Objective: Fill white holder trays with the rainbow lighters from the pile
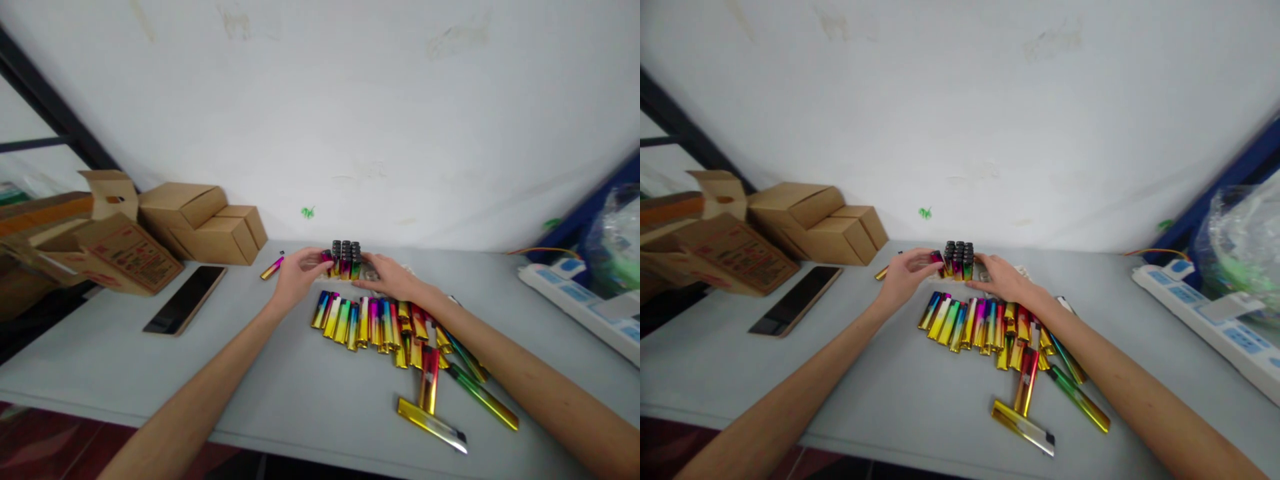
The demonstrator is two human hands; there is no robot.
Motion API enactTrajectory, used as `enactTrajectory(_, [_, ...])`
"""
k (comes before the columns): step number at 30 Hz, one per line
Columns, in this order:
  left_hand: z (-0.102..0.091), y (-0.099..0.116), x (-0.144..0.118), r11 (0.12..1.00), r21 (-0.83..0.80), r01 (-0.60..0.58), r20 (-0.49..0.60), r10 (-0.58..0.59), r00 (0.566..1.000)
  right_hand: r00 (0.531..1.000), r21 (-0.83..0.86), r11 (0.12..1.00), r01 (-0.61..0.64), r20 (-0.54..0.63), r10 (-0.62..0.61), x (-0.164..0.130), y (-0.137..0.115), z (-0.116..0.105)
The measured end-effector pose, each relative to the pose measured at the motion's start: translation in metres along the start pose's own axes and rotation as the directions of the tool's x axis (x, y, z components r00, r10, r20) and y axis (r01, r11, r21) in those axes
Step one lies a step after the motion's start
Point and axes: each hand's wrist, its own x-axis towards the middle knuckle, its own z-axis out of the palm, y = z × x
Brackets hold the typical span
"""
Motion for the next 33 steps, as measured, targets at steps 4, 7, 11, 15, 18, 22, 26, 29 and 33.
enactTrajectory(4, [0.002, 0.001, -0.003, 1.000, 0.008, 0.021, 0.003, -0.021, 1.000, 1.000, 0.000, 1.000, 0.012, 0.000, -0.012, 0.000, 0.002, 0.001])
enactTrajectory(7, [0.003, 0.000, -0.004, 0.997, 0.070, -0.016, -0.012, 0.017, 1.000, 1.000, 0.007, 1.000, 0.028, -0.002, -0.028, 0.000, 0.003, 0.001])
enactTrajectory(11, [0.001, -0.002, -0.001, 0.995, 0.092, -0.035, -0.003, 0.036, 0.999, 0.999, 0.016, 0.999, 0.044, -0.014, -0.044, 0.000, 0.004, 0.002])
enactTrajectory(15, [0.000, -0.006, 0.003, 0.997, 0.080, -0.017, 0.107, 0.009, 0.994, 0.999, 0.009, 0.999, 0.044, -0.001, -0.044, 0.000, 0.005, 0.002])
enactTrajectory(18, [0.003, -0.007, 0.005, 0.996, 0.082, -0.042, 0.165, 0.028, 0.986, 0.999, 0.012, 0.999, 0.046, -0.004, -0.046, 0.000, 0.005, 0.002])
enactTrajectory(22, [0.005, -0.007, 0.004, 0.989, 0.122, -0.087, 0.159, 0.067, 0.985, 0.999, 0.015, 0.999, 0.033, 0.000, -0.033, 0.000, 0.001, 0.000])
enactTrajectory(26, [0.004, -0.007, 0.004, 0.971, 0.204, -0.123, 0.117, 0.100, 0.988, 1.000, 0.024, 1.000, 0.009, 0.003, -0.009, 0.000, -0.004, -0.003])
enactTrajectory(29, [0.004, -0.006, 0.003, 0.967, 0.225, -0.122, 0.114, 0.098, 0.989, 1.000, 0.017, 1.000, 0.002, 0.008, -0.002, 0.000, -0.005, -0.005])
enactTrajectory(33, [0.005, -0.005, 0.002, 0.975, 0.191, -0.111, 0.150, 0.083, 0.985, 1.000, 0.015, 1.000, 0.003, 0.006, -0.003, 0.000, -0.005, -0.004])
